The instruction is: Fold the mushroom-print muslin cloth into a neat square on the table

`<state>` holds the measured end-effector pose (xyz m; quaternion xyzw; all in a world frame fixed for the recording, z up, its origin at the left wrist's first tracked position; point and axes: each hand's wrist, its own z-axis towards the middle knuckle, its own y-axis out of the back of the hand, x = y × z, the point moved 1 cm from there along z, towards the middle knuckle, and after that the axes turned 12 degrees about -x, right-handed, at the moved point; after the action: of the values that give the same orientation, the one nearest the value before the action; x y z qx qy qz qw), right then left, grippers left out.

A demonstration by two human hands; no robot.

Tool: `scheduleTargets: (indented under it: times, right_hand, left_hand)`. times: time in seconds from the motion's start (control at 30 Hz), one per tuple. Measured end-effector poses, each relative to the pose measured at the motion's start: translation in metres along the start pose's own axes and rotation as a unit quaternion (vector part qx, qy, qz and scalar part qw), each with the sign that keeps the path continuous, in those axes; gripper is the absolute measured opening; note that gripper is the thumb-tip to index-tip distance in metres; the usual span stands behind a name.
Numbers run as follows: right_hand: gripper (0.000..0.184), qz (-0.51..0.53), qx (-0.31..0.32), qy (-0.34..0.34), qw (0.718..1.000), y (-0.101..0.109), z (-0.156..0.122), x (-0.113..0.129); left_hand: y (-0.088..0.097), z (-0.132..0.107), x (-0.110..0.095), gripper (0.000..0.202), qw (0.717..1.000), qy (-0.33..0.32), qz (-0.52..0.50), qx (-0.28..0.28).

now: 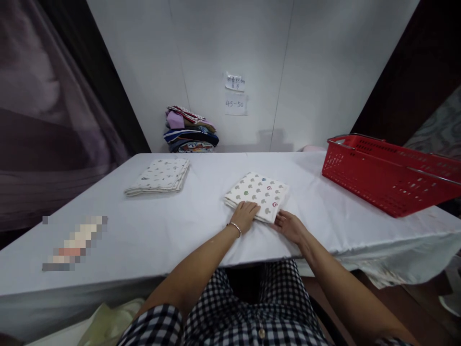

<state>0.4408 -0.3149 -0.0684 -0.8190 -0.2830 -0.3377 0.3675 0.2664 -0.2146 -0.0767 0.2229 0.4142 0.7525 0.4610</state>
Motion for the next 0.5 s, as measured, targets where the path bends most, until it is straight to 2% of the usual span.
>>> scheduleTargets:
  times: [0.13, 0.23, 0.5]
  right_hand:
    - [0.016, 0.037, 0.027, -0.006, 0.999, -0.004, 0.009, 0.004]
    - [0.014, 0.091, 0.031, -0.05, 0.994, -0.011, 0.013, 0.006]
    - [0.012, 0.145, 0.07, -0.085, 0.983, -0.019, 0.01, 0.006]
  left_hand:
    - [0.001, 0.001, -0.001, 0.054, 1.0, 0.023, -0.009, -0.012]
    - [-0.001, 0.004, 0.0, 0.058, 0.999, 0.047, -0.001, -0.016]
    - [-0.007, 0.011, -0.001, 0.052, 0.996, 0.078, 0.012, -0.031]
